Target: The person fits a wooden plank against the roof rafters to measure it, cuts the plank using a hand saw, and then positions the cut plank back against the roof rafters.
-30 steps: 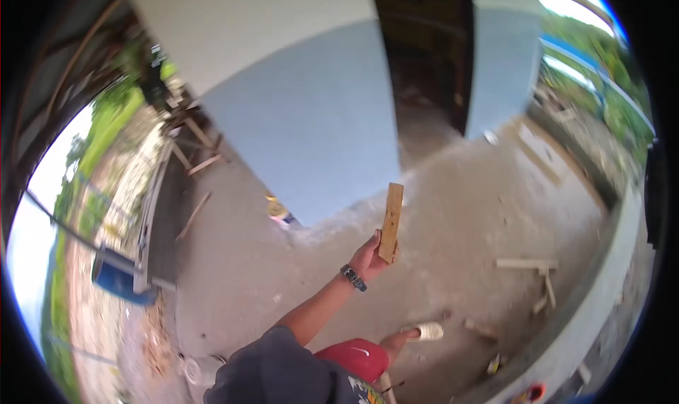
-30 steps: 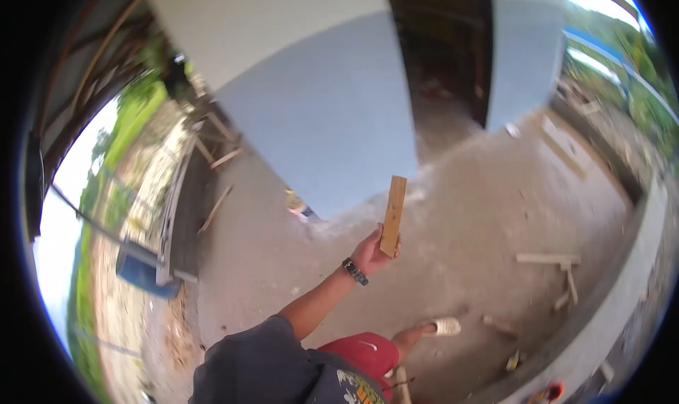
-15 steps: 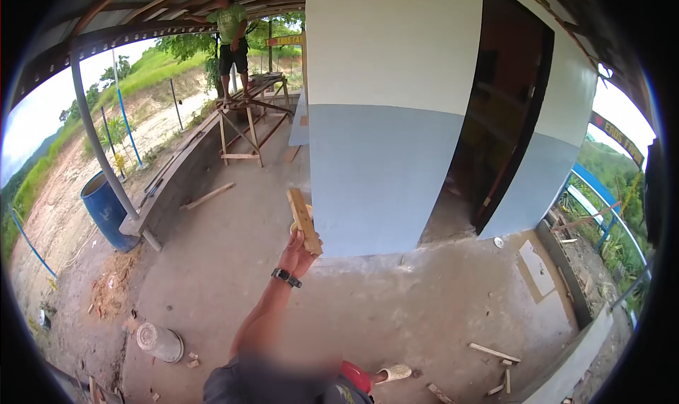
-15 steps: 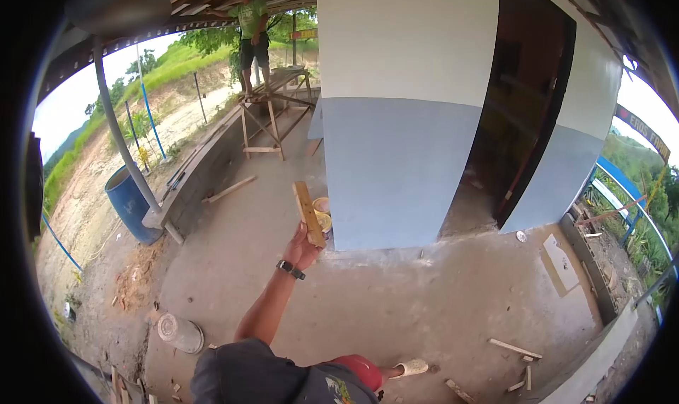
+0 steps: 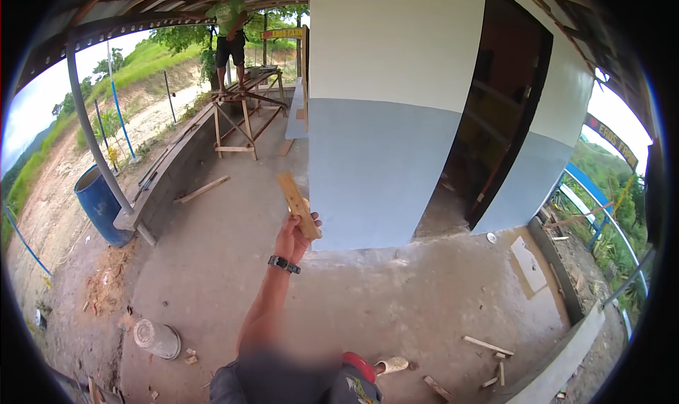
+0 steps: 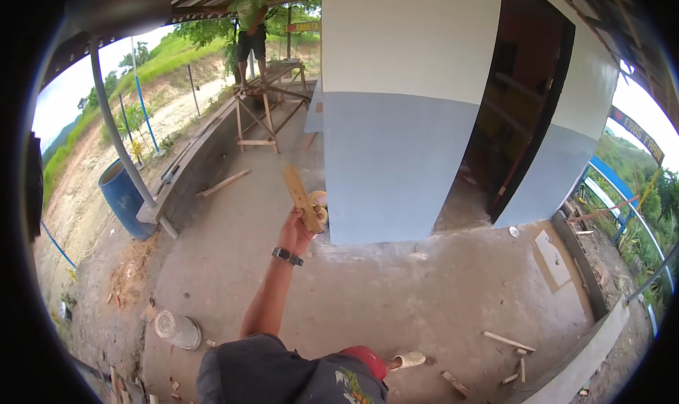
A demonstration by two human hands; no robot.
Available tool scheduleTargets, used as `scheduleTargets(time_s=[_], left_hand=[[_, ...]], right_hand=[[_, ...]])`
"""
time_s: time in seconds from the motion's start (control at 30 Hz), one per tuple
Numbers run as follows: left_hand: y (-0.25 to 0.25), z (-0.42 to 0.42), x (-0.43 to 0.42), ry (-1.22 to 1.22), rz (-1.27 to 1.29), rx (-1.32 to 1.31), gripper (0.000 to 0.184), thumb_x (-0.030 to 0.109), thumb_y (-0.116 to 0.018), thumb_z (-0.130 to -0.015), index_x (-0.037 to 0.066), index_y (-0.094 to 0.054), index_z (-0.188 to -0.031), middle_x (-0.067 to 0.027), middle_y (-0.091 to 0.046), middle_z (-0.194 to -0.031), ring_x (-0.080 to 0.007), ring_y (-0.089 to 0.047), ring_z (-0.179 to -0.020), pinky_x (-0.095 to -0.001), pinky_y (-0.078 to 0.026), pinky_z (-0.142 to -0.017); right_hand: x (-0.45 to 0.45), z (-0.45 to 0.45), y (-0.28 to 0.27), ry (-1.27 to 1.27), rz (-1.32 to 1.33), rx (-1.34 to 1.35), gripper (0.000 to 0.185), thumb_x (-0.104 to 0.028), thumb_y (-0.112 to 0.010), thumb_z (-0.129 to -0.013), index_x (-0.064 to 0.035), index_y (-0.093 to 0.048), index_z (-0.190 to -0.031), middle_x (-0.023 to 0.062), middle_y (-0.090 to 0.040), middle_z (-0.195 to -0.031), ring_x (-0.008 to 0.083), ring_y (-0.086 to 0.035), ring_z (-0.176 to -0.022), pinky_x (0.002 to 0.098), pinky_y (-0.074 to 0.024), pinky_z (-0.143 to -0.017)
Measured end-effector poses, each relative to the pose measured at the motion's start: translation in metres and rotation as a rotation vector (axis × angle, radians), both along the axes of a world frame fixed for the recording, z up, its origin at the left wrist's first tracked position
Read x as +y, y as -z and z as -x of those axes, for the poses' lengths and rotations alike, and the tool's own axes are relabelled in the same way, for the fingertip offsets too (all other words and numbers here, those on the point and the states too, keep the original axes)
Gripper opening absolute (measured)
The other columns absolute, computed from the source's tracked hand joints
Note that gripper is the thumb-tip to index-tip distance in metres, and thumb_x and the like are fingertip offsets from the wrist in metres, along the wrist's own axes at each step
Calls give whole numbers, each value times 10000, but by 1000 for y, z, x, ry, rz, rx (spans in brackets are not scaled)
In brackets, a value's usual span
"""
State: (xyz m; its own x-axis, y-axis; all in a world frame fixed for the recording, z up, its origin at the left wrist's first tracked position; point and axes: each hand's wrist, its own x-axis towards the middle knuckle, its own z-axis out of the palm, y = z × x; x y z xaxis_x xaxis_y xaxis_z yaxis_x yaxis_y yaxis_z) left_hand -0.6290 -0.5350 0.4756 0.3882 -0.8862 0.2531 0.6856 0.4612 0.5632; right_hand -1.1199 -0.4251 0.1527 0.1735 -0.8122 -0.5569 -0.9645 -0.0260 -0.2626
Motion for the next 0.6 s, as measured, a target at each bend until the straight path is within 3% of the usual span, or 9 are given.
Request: scheduleTargets(time_s=[0.37, 0.6], left_hand=[[-23, -5, 5, -130, -21, -99, 397, 74, -537, -989, 46, -489, -1382, -194, -632, -1229, -355, -684, -1056, -435, -595, -850], [-30, 6, -2, -96, -89, -240, 388, 9, -579, -948, 59, -544, -1331, -153, -647, -1195, -350, -707, -1017, -409, -613, -810]], right_hand=[[56, 40, 3, 35, -14, 34, 375, -490, -757, -706, -172, -795, -902, 77, -754, -919, 292, -736, -863, 434, -574, -702], [180, 108, 51, 136, -114, 132, 367, -492, -751, -715, -175, -797, -895, 72, -754, -912, 288, -737, -858, 432, -573, -691]])
